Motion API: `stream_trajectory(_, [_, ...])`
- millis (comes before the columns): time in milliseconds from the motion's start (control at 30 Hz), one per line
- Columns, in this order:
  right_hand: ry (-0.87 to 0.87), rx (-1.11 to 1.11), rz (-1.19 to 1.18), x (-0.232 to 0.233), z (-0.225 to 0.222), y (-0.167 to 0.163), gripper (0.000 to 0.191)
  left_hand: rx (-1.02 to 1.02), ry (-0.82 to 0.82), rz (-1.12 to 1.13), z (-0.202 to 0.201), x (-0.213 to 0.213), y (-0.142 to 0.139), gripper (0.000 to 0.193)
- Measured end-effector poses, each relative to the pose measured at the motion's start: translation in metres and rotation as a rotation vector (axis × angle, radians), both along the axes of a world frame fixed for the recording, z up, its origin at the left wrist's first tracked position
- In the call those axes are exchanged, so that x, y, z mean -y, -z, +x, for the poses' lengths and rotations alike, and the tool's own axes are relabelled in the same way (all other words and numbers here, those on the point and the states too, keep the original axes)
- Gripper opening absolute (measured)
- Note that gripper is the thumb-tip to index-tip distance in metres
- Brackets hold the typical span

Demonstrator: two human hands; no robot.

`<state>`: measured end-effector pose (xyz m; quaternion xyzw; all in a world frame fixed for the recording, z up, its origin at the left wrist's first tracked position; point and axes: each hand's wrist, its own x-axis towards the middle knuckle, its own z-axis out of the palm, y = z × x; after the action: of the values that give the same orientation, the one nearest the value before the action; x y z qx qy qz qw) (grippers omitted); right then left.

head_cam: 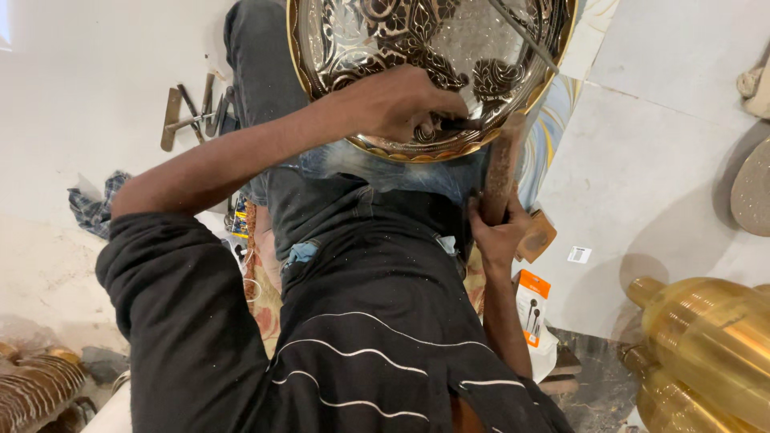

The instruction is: The person sits on the floor with a large ornate metal tray on their lap and engraves decorative patterns into its surface. They hold a chisel against the metal in one hand and repeatedly strike it with a wooden mallet held in the other hand, repositioning the chisel across the tray.

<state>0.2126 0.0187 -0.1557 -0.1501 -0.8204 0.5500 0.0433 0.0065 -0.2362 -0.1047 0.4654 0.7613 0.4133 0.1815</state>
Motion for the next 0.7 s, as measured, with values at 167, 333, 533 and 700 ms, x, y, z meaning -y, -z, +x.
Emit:
stream_trajectory(167, [-0.015,-0.017,0.024,0.001,0.002,-0.002,0.028,-0.115,0.062,0.053,-0.001,0.004,0.003,0.065])
stream_trajectory(333, [-0.009,0.071,0.17,0.003,0.0,-0.006,0.029,-0.163,0.087,0.044,-0.001,0.009,0.001,0.066])
stream_trajectory(533, [0.086,0.028,0.117,0.013,0.005,-0.024,0.025,-0.214,0.092,0.147,0.0,0.019,-0.002,0.064])
stream_trajectory(700, [0.063,0.008,0.369,0.01,0.0,-0.027,0.019,-0.232,0.066,0.11,0.003,0.023,-0.005,0.053])
